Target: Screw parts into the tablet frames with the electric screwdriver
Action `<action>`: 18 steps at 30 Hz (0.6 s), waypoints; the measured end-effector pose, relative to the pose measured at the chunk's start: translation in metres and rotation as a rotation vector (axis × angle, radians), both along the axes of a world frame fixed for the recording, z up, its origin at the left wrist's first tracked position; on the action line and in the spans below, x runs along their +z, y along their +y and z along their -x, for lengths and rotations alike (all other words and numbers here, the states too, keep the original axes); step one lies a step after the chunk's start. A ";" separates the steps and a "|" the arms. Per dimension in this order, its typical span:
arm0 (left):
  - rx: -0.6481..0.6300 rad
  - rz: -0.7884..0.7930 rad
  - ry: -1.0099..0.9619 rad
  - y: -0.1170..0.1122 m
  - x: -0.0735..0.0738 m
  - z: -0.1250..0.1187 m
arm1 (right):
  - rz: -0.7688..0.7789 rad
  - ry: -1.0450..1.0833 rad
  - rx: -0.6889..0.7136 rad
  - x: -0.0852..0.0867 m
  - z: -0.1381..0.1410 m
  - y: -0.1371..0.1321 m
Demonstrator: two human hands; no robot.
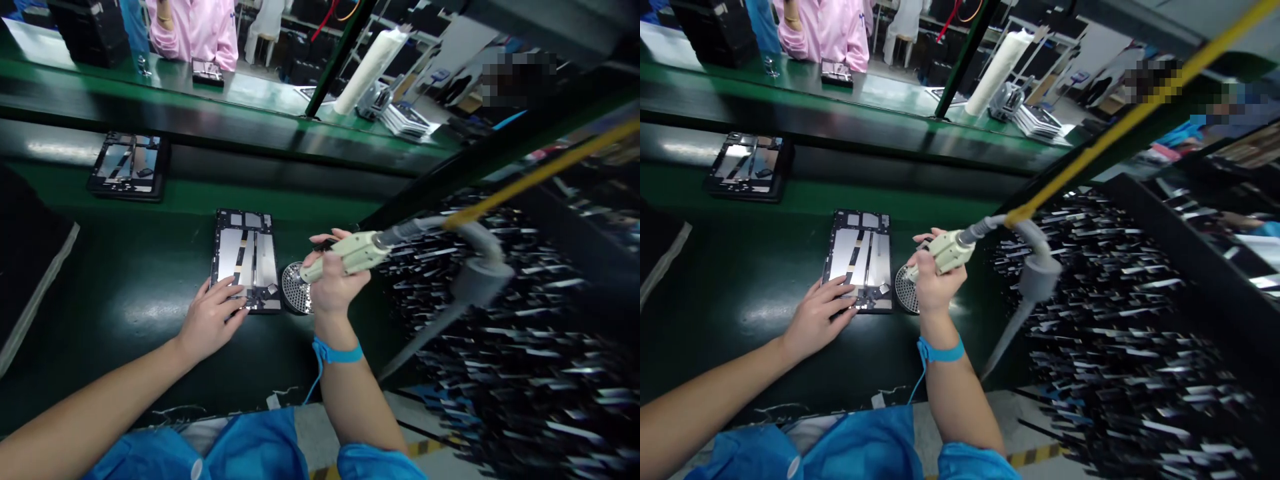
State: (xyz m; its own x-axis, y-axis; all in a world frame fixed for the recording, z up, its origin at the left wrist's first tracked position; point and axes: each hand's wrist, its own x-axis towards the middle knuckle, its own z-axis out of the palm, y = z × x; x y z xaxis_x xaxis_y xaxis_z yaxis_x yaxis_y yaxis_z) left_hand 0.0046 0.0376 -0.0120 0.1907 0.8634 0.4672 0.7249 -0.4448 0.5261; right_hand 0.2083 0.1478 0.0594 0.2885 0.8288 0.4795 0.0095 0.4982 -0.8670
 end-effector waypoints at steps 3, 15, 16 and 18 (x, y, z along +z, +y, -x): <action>-0.009 0.025 0.007 0.000 0.001 0.001 | 0.064 -0.019 -0.108 -0.010 -0.005 0.015; -0.021 0.027 0.015 0.000 -0.001 0.003 | 0.061 -0.045 -0.076 -0.018 0.001 0.013; -0.022 0.029 0.015 0.000 -0.001 0.003 | 0.066 -0.050 -0.076 -0.018 0.002 0.013; -0.022 0.030 0.014 0.000 0.000 0.003 | 0.076 -0.056 -0.080 -0.017 0.002 0.012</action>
